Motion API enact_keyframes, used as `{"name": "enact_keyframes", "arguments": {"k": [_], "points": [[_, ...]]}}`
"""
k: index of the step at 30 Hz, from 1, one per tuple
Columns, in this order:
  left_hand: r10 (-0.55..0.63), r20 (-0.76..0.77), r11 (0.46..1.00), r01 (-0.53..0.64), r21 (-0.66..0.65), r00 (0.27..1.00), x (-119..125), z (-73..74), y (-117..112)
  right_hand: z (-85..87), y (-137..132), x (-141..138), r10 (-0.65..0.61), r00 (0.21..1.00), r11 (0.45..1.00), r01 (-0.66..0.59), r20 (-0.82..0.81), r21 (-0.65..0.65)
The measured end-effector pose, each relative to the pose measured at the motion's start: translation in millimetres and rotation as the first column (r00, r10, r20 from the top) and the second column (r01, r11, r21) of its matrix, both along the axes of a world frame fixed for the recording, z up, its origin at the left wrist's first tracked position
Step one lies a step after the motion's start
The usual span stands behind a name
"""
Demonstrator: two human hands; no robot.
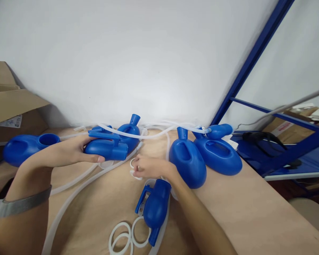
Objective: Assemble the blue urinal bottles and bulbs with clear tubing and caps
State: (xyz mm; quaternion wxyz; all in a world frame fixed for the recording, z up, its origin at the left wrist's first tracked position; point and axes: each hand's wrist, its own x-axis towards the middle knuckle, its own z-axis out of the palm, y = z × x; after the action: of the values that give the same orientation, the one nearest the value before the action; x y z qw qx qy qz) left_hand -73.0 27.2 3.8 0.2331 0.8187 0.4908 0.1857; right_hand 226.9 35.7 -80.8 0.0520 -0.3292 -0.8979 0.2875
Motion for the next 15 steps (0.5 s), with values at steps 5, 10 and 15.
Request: {"name": "enact_keyframes", "arguments": {"k": [5,10,15], "points": [[0.082,0.171,0.996,-0.077,-0.036,0.982,-1,0.9,-1,32.6,2,19,-0.470,0.674,0.849,0.167,-0.570,-0.502],[0.072,0.308,0.997,-0.061,-0.047,0.949,14,-0.3,-1,33.8,2,14,-0.596,0.451,0.779,0.126,-0.664,-0.614],[0.076,0.219,0.996,-0.065,-0.060,0.973,22,-3.4,3,24.9,2,10,-0.562,0.646,0.818,0.341,-0.516,-0.464]]}}
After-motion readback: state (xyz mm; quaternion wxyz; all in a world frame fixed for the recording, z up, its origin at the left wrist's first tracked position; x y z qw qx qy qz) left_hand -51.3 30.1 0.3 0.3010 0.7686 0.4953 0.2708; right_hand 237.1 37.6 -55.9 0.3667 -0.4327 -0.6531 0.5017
